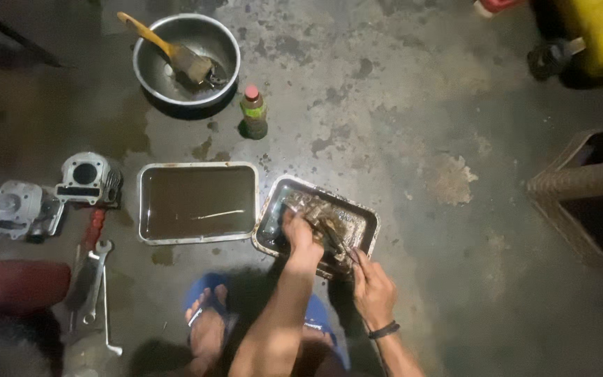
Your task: The person scrubs a greasy engine part with a brush in a tray of dark liquid, then transfers it to a second tray of clear liquid to rinse. The person continues to scrub and rinse the part with the brush and hands until the end of the clip.
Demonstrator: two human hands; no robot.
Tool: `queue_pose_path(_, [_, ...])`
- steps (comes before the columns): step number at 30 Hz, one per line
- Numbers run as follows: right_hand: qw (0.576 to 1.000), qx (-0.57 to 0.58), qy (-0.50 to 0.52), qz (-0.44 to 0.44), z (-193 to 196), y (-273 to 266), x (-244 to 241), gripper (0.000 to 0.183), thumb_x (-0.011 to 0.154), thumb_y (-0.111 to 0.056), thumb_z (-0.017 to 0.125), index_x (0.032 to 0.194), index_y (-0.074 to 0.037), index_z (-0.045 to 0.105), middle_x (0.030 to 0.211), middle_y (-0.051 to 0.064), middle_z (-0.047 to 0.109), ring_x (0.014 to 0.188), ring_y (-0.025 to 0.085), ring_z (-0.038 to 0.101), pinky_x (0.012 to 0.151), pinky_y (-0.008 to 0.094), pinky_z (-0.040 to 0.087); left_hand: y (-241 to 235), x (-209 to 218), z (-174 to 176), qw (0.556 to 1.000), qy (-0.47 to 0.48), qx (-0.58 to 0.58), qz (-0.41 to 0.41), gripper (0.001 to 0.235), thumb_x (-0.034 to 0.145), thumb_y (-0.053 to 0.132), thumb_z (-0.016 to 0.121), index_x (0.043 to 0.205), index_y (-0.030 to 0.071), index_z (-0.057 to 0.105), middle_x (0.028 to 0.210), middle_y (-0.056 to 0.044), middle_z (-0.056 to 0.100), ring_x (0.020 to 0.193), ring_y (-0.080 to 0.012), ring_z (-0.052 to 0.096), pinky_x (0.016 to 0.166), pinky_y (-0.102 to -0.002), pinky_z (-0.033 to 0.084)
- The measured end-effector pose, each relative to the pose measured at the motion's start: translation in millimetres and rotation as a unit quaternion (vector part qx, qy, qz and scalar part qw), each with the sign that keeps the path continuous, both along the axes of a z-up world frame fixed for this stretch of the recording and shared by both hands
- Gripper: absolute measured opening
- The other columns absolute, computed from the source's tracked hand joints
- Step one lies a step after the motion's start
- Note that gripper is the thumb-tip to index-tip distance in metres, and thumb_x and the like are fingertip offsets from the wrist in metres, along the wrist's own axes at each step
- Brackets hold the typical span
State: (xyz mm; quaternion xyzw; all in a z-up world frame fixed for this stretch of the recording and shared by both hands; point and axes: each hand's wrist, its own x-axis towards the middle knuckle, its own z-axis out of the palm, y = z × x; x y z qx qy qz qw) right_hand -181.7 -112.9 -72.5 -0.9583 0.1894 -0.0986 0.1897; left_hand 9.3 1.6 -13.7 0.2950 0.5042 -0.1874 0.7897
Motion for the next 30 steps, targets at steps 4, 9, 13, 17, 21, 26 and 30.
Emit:
queue_pose_path(4, [0.999,-0.009,-0.049,0.020,-1.2,3.1,1.3,0.035,0.106,-0.035,0.048,0.136,-0.030,0.066,0.076,0.000,0.059,0.058,0.018,0.056,0.052,0.035,0.048,-12.2,4.9,-43.9,0.999,0.019,-0.021,0.023,0.026,0.100,0.000,0.036,0.094,0.015,0.057,0.098,-0.014,0.069,0.087,-0.0287,0.067,0.074,-0.041,0.057])
queue_pose_path(9, [0.997,-0.051,-0.051,-0.007,-6.0,-18.8,-16.2,0.034,0.104,-0.036,0.054,0.131,-0.026,0.071,0.073,-0.005,0.063,0.059,0.009,0.054,0.053,0.028,0.051,0.7,7.9,-14.8,0.996,0.086,-0.010,0.015,0.026,0.110,0.011,0.033,0.109,0.011,0.058,0.101,-0.012,0.069,0.088,-0.0225,0.069,0.076,-0.037,0.060])
queue_pose_path(13, [0.997,-0.065,-0.030,0.030,-30.8,-7.7,-7.0,0.041,0.104,-0.028,0.057,0.145,-0.034,0.055,0.076,-0.008,0.054,0.059,0.007,0.043,0.049,0.022,0.043,-2.2,2.8,-27.5,0.997,0.075,-0.009,0.029,0.021,0.108,0.006,0.037,0.105,0.008,0.057,0.100,-0.012,0.068,0.087,-0.0251,0.069,0.077,-0.040,0.058])
queue_pose_path(17, [0.998,-0.052,0.025,-0.006,-14.3,-11.4,-14.1,0.038,0.102,-0.037,0.054,0.139,-0.039,0.062,0.079,-0.005,0.062,0.056,0.017,0.056,0.049,0.035,0.051,0.5,9.3,-29.7,0.996,0.062,-0.023,0.058,0.022,0.106,0.006,0.039,0.111,0.012,0.059,0.103,-0.013,0.069,0.082,-0.0231,0.065,0.066,-0.036,0.054])
queue_pose_path(21, [1.000,0.011,-0.022,-0.016,-39.6,-13.0,-13.1,0.037,0.104,-0.031,0.053,0.140,-0.028,0.063,0.078,-0.005,0.062,0.058,0.008,0.046,0.047,0.022,0.043,-9.5,5.1,-97.8,0.998,0.027,-0.038,0.039,0.035,0.103,0.012,0.036,0.105,0.018,0.071,0.084,-0.004,0.067,0.050,-0.0113,0.047,0.040,-0.023,0.035])
queue_pose_path(26, [0.999,-0.041,0.034,0.007,-8.5,-6.6,-0.3,0.036,0.104,-0.038,0.047,0.136,-0.035,0.063,0.094,-0.002,0.072,0.073,0.020,0.068,0.056,0.036,0.053,-6.0,5.6,-42.6,0.995,0.052,-0.048,0.064,0.017,0.105,0.012,0.044,0.102,0.013,0.060,0.092,-0.012,0.066,0.072,-0.0250,0.060,0.059,-0.037,0.049])
queue_pose_path(30, [0.994,-0.107,0.014,-0.003,-36.6,-26.0,-20.9,0.036,0.105,-0.037,0.048,0.137,-0.032,0.064,0.068,-0.009,0.050,0.054,0.006,0.040,0.045,0.022,0.035,2.1,7.9,-36.5,0.994,0.064,-0.026,0.084,0.019,0.102,0.006,0.045,0.107,0.013,0.062,0.104,-0.015,0.074,0.080,-0.0255,0.068,0.062,-0.038,0.055])
